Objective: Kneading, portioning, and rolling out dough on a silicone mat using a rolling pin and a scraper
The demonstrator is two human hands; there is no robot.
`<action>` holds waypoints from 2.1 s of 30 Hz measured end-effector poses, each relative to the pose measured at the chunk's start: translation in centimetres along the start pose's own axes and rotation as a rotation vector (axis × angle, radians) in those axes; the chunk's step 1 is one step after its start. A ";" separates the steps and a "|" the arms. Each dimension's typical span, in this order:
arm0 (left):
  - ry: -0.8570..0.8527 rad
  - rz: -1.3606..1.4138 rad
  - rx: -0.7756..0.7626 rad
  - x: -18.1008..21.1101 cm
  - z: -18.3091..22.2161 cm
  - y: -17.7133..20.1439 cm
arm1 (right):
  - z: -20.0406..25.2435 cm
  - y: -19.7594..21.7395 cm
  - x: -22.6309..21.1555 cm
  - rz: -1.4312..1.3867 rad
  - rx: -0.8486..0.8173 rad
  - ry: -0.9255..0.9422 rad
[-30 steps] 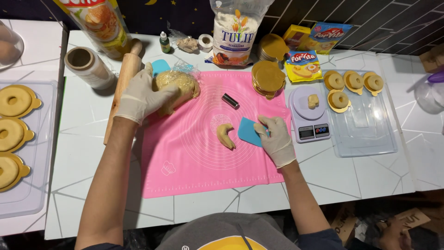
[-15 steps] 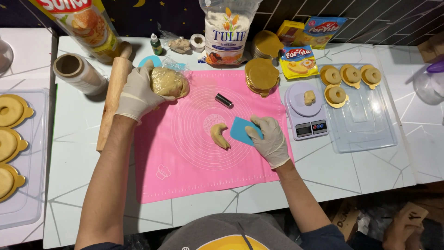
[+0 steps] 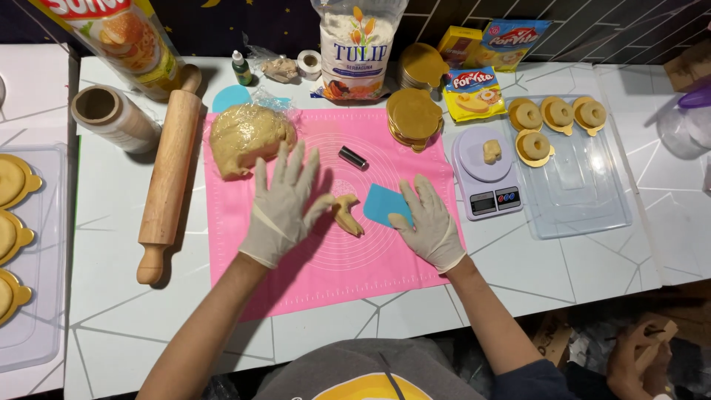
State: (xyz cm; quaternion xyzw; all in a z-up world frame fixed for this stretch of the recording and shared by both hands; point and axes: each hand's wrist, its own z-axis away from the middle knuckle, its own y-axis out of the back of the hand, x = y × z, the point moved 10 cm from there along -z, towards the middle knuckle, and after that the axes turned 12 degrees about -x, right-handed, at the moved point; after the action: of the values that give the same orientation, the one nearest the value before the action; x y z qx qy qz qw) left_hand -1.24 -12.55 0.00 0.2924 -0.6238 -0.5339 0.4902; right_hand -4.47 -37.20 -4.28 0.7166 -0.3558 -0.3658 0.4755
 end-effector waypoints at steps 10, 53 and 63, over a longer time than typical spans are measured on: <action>0.013 -0.072 -0.044 -0.4 3.4 -5.5 | 0.4 -1.8 1.2 0.110 -0.160 -0.091; 0.223 0.064 -0.093 -1.7 2.9 -6.2 | -0.9 0.0 -0.7 0.072 -0.040 -0.117; 0.217 0.075 -0.081 -1.7 2.9 -6.4 | -1.2 -0.2 0.4 -0.052 -0.003 -0.142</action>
State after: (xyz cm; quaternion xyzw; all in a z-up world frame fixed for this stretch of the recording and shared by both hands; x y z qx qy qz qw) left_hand -4.34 -11.56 -6.45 0.3047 -0.5555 -0.5053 0.5858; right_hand -3.20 -36.96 -4.22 0.6972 -0.3694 -0.4284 0.4403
